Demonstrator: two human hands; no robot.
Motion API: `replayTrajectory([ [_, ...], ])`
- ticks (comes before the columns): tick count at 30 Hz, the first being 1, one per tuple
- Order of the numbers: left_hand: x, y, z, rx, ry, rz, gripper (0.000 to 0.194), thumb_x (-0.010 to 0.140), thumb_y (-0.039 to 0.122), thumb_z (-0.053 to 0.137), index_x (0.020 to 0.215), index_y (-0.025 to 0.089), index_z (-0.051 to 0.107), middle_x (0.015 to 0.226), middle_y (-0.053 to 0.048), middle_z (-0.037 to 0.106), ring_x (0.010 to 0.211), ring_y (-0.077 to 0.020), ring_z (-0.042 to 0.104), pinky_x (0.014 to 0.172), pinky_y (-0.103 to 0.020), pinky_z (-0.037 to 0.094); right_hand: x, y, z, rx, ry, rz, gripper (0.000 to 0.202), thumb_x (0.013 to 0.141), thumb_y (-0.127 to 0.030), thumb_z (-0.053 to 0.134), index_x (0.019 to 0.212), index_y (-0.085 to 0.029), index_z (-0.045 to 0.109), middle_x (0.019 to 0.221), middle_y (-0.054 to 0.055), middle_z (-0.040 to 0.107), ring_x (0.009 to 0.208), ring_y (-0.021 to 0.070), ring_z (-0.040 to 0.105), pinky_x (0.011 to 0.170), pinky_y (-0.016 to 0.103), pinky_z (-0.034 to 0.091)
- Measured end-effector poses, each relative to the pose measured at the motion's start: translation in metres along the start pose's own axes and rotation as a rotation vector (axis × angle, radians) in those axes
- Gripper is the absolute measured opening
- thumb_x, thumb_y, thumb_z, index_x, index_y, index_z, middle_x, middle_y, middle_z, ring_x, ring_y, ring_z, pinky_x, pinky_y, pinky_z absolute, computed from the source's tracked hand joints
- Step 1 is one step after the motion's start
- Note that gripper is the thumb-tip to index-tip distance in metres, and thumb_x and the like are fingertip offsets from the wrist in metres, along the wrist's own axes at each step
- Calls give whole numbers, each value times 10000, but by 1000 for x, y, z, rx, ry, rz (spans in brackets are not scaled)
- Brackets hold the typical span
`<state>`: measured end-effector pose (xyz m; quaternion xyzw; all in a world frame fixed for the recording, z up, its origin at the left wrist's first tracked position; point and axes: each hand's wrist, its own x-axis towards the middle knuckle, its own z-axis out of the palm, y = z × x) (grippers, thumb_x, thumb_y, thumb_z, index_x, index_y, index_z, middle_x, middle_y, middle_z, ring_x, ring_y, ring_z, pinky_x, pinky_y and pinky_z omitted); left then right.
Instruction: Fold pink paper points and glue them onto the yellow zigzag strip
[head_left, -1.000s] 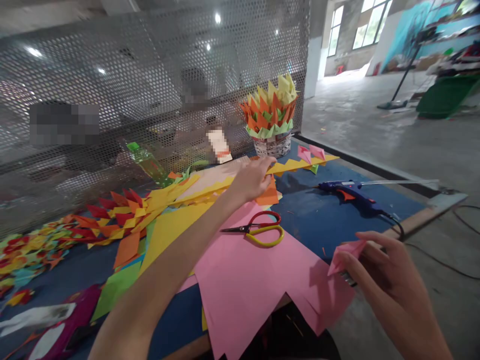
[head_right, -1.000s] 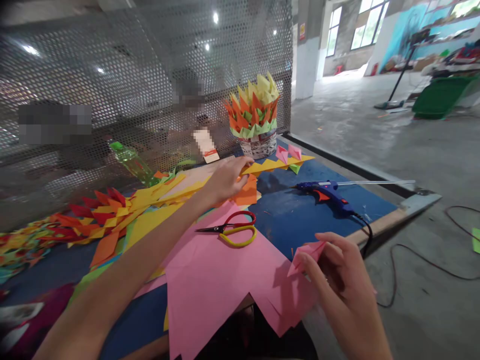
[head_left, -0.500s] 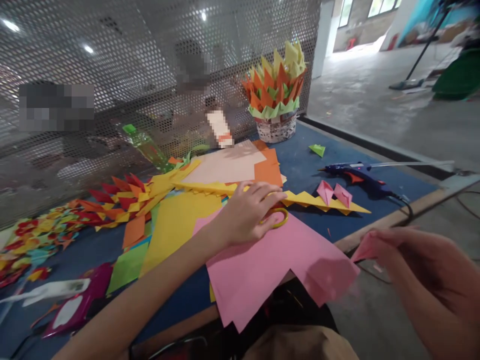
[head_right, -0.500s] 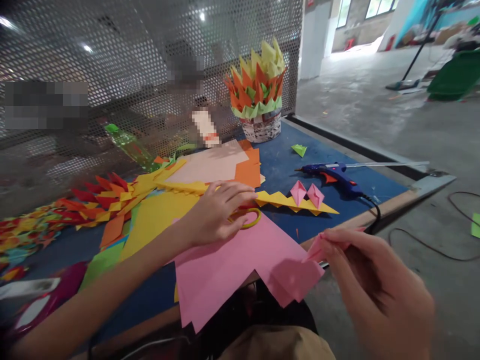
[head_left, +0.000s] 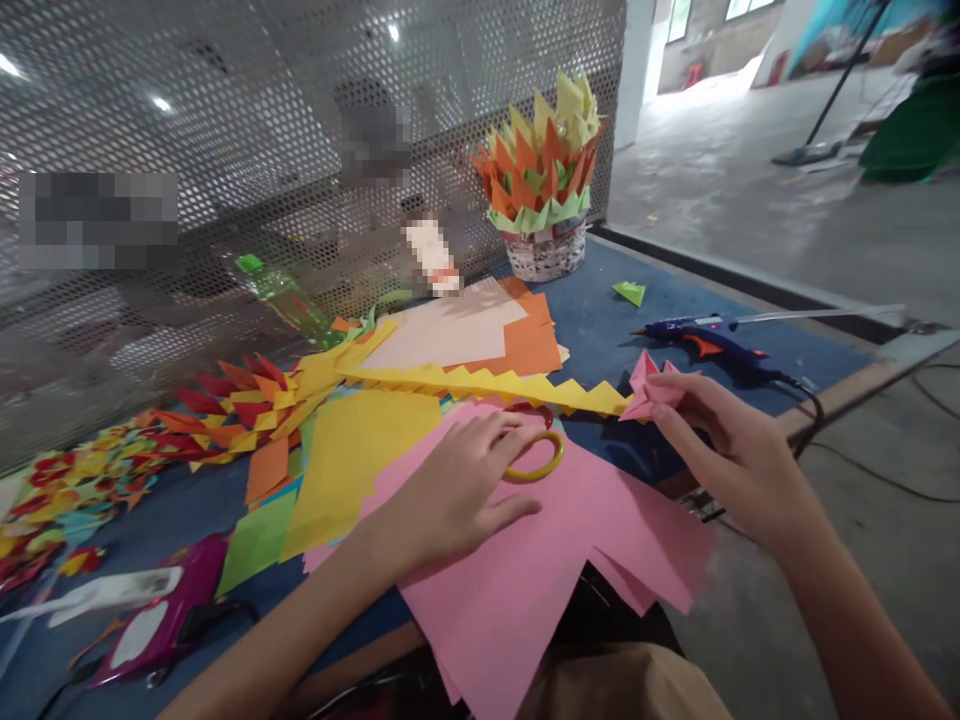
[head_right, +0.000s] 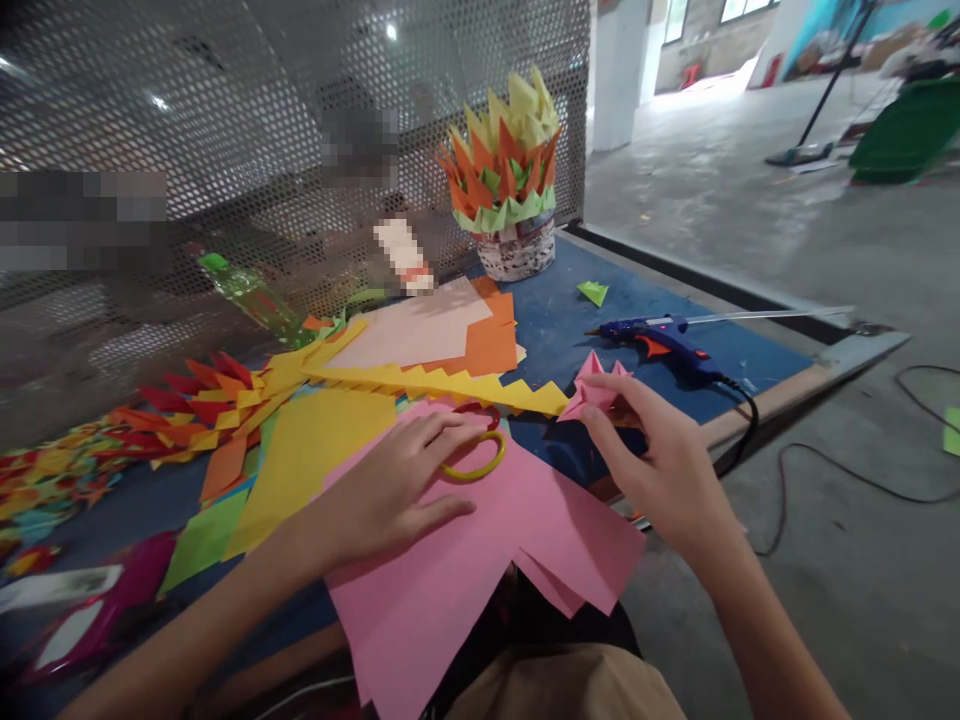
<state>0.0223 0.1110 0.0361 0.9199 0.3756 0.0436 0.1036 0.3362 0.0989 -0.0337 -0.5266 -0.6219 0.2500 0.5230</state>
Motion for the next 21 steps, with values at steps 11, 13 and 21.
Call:
replayTrajectory([
  [11,-23,-13,-17,79,-45,-71,645,913,137,610,1537,289,560,1533,-92,668,1429,-359,600,1149,-563,497,-3,2,0,-28,-1,13,402,1064,-544,652,1367,-290,727,1320,75,781,1156,273,770,1026,451,643],
  [13,-34,-16,-27,150,-73,-106,707,866,98,586,1536,324,574,1518,-70,680,1363,-357,638,1112,-554,505,-4,1,1,-29,9,12,399,1059,-533,660,1366,-289,730,1316,75,787,1175,281,770,1045,457,638],
  [21,10,25,-39,-102,8,-11,442,1124,289,555,1565,316,535,1590,-76,647,1462,-287,611,1245,-497,486,-11,-12,4,18,101,61,588,1022,-508,734,1553,-325,558,1267,72,816,1113,295,802,947,469,685],
])
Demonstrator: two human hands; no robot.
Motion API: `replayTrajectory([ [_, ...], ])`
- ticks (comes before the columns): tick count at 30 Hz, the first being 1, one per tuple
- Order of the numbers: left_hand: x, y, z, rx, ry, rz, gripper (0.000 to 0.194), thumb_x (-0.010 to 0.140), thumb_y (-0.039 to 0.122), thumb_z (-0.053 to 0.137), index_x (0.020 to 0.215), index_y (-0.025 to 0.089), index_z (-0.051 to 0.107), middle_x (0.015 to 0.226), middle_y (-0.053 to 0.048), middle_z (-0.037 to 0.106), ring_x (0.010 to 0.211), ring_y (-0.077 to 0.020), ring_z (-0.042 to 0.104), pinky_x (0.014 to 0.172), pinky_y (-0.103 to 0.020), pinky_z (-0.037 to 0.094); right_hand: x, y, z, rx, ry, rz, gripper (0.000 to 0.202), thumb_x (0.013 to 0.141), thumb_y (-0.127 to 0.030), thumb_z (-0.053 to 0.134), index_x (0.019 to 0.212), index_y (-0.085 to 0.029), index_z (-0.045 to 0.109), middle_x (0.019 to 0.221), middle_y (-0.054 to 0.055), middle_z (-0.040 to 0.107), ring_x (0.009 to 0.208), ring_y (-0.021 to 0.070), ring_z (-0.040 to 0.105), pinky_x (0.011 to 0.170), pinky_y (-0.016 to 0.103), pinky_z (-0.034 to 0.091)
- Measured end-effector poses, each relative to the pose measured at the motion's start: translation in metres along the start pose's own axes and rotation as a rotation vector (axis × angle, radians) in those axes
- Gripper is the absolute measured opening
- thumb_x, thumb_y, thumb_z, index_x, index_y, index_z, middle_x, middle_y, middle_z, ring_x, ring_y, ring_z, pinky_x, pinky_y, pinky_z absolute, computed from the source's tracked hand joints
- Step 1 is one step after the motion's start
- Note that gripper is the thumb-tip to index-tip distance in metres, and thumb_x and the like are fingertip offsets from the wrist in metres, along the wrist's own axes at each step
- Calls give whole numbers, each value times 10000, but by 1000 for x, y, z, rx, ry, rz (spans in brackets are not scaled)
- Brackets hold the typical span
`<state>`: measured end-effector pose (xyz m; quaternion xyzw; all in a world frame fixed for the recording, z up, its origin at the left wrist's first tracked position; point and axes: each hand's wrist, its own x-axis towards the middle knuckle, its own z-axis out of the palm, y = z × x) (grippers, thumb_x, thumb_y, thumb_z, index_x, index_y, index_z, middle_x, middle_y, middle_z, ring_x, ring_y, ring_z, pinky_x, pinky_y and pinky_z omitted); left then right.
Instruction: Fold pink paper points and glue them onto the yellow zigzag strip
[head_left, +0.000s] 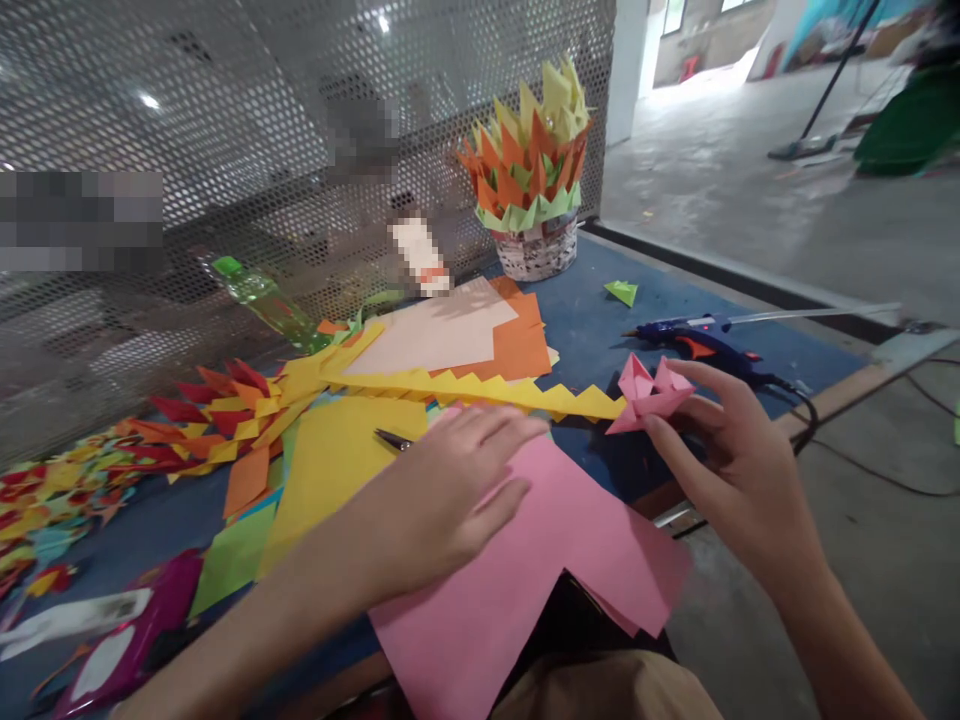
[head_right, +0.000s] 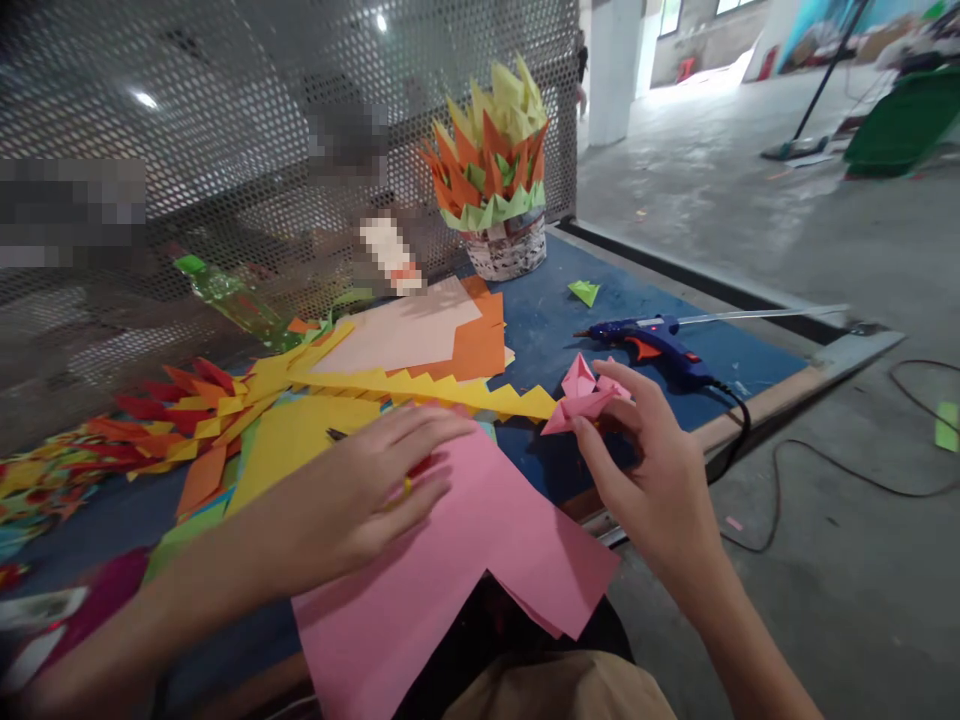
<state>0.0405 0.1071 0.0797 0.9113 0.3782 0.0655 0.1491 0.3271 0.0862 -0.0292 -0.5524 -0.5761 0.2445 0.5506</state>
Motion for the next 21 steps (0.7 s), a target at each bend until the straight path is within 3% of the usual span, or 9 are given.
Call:
replayTrajectory([
  [3,41,20,25,-250,176,-43,511,1115,348,649,1588,260,479,1561,-126,653,1396,-291,649,1188,-481,542,-5,-10,3,40,-25,5,610,1036,-506,717,1576,-319,506,1200,77,829,1042,288,815,833,431,710],
  [5,61,29,39,-427,177,-5,465,1080,309,718,1507,251,543,1426,-95,724,1267,-256,708,1084,-413,589,-9,-16,5,58,-33,-28,585,1042,-497,707,1563,-339,494,1167,59,826,1009,266,818,835,412,713],
  [8,76,34,47,-582,191,53,317,1096,216,656,1404,275,610,1278,-43,765,1107,-202,737,970,-341,590,-9,-18,1,31,2,-96,581,1042,-509,694,1558,-391,452,1225,40,786,1009,246,812,887,426,710],
  [12,71,27,42,-628,188,-29,251,1115,317,650,1362,296,609,1068,-4,737,930,-172,696,793,-295,544,13,-3,-33,-248,195,-133,521,1038,-553,663,1501,-351,534,1358,91,711,1146,304,752,1023,529,643],
  [14,61,20,40,-608,172,-110,235,1105,335,658,1329,293,604,994,11,706,841,-162,655,717,-286,499,31,9,-53,-512,306,-97,510,1004,-621,661,1333,-233,688,1335,181,707,1265,448,661,1156,711,477],
  [16,50,14,41,-581,139,-190,194,1096,346,660,1274,283,615,958,18,697,789,-158,628,679,-287,464,49,20,-66,-713,284,-34,625,1016,-687,565,1275,-143,728,1328,272,690,1336,562,575,1146,790,409],
  [21,29,12,44,-594,124,-291,82,1100,348,633,1130,272,627,957,16,717,838,-167,672,715,-296,491,76,34,-54,-962,126,51,791,1037,-804,409,1211,-109,744,1199,278,703,1126,491,642,975,664,530],
])
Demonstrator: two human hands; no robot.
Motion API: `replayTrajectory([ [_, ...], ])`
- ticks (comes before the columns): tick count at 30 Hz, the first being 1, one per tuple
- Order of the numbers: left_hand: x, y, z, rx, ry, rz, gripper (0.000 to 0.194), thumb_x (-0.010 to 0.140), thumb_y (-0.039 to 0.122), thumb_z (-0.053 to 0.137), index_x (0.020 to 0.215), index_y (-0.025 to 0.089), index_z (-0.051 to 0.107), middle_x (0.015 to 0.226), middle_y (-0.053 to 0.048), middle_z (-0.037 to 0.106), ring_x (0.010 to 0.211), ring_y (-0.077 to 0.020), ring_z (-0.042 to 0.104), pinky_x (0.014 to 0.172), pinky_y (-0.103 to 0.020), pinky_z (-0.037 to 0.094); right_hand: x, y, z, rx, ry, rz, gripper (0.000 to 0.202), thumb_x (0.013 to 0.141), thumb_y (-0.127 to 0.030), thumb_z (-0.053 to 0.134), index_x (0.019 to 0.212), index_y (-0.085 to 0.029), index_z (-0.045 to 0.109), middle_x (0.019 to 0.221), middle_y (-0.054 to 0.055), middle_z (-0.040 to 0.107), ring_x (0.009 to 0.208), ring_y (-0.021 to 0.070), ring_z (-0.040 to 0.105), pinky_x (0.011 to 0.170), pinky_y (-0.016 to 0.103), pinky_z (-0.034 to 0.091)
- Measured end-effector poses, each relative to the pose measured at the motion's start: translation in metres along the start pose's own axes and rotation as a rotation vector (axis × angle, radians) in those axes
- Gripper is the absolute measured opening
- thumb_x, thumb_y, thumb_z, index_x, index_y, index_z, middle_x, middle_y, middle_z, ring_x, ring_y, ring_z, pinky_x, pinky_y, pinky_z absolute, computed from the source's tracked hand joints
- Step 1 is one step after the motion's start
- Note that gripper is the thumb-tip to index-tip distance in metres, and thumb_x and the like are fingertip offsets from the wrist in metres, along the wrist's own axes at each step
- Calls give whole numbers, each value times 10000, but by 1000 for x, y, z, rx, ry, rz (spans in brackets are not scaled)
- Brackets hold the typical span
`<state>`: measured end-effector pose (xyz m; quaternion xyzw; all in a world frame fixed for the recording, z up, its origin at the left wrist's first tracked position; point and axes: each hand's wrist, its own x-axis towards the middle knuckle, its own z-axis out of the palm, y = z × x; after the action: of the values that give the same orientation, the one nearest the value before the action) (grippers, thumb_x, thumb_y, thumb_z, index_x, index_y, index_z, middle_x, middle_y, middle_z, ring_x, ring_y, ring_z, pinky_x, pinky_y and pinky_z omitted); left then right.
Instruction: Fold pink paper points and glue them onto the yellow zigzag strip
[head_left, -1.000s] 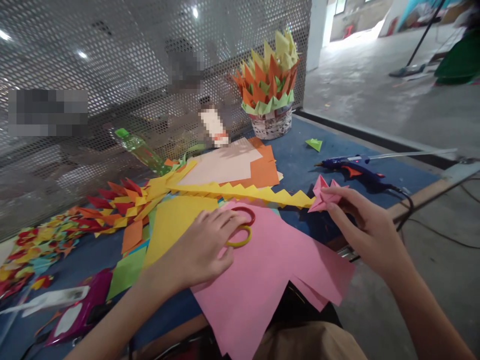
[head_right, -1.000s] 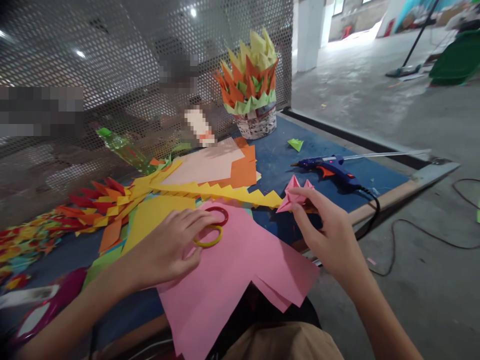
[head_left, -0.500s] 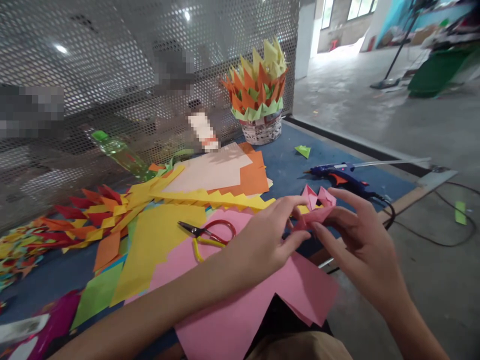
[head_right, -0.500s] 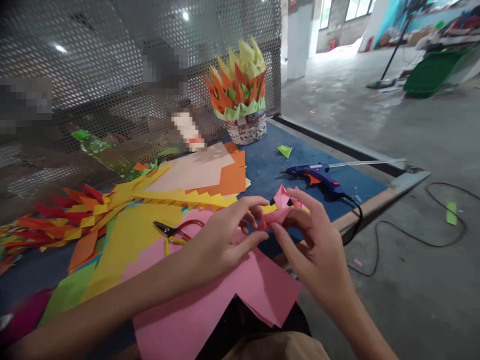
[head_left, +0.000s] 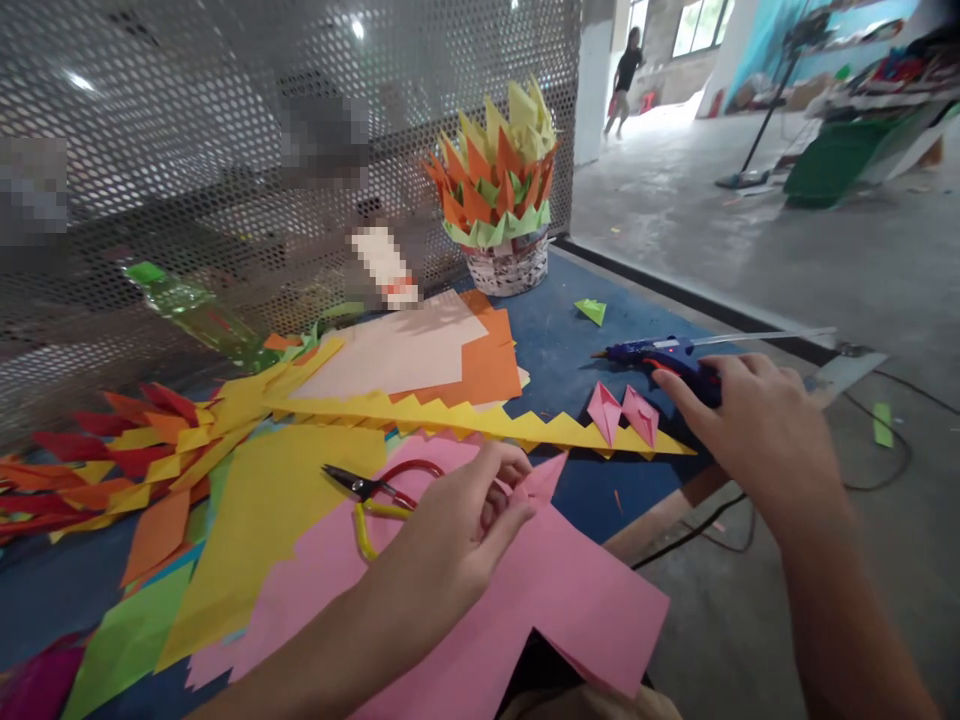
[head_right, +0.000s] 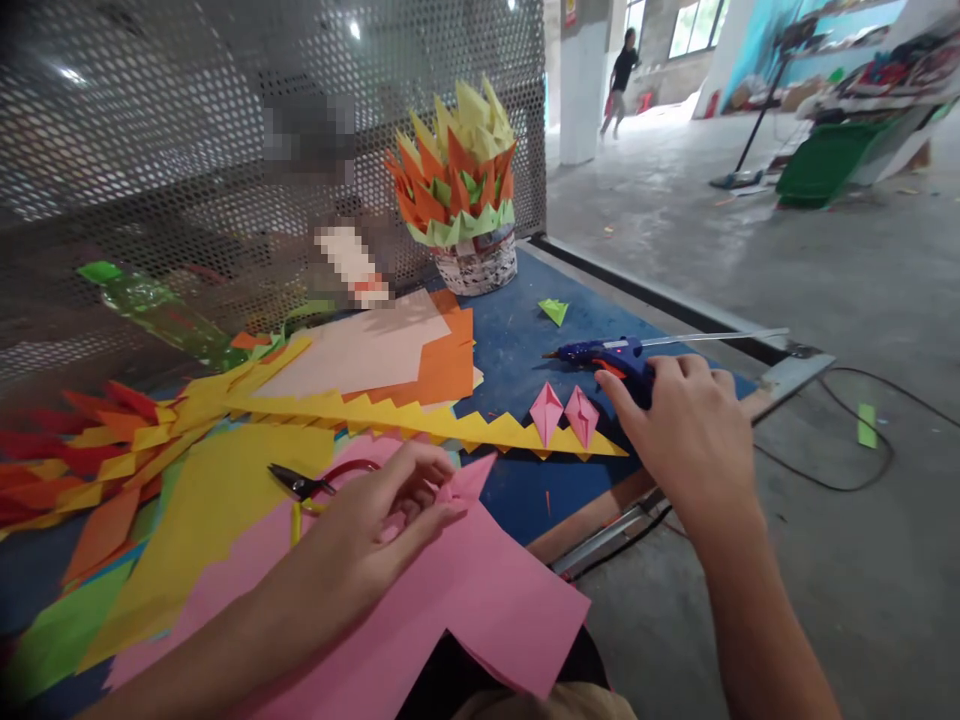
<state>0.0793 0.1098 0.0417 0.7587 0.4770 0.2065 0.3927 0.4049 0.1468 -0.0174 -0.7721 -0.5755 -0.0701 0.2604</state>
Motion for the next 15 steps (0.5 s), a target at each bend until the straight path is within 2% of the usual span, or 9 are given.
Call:
replayTrajectory([
  [3,8,8,-2,-33,71,57,42,1090,296,634,1059,270,627,924,34,723,825,-150,682,743,-289,507,5,-10,9,-85,-27,9,739,1035,-780,493,1206,-101,729,1216,255,690,1162,435,635,989,595,543],
  [6,32,18,-6,-39,81,137,99,1061,252,678,962,246,667,968,25,768,845,-146,697,738,-280,510,8,-11,14,-131,-24,41,613,1023,-710,617,1245,-144,691,1254,163,683,1183,317,645,1028,521,554],
  [8,51,19,-7,-49,66,160,97,1076,254,664,1001,247,726,975,18,800,847,-154,719,753,-285,532,8,-10,17,-142,-6,56,563,1015,-666,660,1267,-163,677,1275,128,677,1190,281,642,1052,505,547],
  [12,80,6,-4,-22,44,184,191,1090,217,609,1049,251,793,1083,-1,842,969,-180,765,873,-315,580,5,-9,22,-121,37,58,574,1019,-627,618,1292,-127,694,1287,192,682,1191,332,611,1018,504,529],
  [15,91,-6,0,1,35,177,164,1072,233,643,1065,264,804,1085,0,846,937,-191,768,856,-331,593,3,-11,23,-94,56,57,637,1025,-645,538,1301,-97,708,1275,249,690,1174,400,589,983,531,519],
])
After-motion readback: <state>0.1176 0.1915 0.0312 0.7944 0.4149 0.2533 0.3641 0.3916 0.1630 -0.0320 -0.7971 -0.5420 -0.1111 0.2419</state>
